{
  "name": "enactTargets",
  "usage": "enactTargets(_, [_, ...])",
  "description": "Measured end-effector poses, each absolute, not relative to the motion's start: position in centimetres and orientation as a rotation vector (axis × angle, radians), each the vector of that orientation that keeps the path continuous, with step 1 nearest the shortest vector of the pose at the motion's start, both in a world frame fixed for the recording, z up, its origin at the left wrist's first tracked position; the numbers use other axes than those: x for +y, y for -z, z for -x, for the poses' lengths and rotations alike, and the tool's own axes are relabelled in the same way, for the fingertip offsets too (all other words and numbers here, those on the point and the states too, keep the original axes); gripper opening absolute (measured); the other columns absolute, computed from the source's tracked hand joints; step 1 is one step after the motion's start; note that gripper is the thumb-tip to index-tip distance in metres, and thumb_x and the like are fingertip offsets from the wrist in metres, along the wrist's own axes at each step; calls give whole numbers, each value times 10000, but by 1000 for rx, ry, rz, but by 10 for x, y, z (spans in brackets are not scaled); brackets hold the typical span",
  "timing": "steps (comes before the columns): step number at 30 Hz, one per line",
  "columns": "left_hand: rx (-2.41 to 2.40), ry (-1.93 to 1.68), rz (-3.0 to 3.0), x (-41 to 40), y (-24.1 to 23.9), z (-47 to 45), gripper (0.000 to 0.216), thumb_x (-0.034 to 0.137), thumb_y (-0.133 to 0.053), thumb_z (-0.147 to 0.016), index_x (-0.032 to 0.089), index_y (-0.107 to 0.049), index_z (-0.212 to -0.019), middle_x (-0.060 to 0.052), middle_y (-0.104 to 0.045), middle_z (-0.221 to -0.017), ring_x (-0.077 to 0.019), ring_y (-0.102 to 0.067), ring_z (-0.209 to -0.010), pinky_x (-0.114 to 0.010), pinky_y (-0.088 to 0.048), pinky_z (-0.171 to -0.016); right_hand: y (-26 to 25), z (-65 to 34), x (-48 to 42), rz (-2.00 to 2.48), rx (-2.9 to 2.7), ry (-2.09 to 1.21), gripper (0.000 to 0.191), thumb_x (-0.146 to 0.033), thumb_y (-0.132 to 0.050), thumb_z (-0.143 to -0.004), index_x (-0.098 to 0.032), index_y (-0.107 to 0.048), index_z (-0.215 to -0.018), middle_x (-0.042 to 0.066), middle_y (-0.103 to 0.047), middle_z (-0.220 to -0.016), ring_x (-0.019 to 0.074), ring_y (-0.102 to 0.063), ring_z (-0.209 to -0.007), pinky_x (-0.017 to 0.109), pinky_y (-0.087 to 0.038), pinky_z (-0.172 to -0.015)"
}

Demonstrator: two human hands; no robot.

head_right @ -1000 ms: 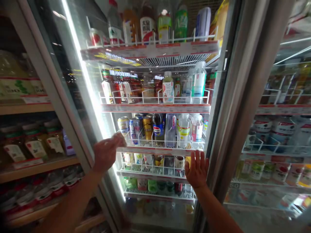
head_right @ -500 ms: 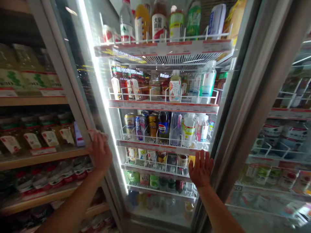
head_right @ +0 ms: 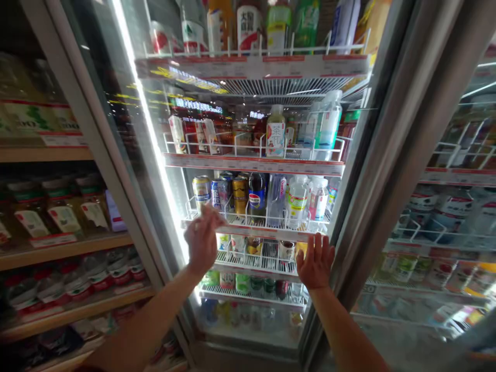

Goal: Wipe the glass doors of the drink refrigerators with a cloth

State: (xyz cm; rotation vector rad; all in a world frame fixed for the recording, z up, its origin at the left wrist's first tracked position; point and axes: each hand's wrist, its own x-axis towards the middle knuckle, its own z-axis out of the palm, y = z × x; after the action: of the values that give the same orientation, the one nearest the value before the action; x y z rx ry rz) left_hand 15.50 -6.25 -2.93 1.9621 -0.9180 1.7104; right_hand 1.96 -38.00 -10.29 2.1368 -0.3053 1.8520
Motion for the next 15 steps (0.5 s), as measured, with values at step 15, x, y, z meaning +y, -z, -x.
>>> enactTargets(15, [-1398,-1691,-1903,-96,3,-134,602,142,-418,-970,330,-362,-1539,-5,-607,-1416,-160,-576,-1198,-344,-442,-1022,108,-20,-385,-2174,-310,-1853,720,-320,-523,-955,-126,-241,-1589,232,-429,-1544,391,-363,-1468,595,-333,-1155])
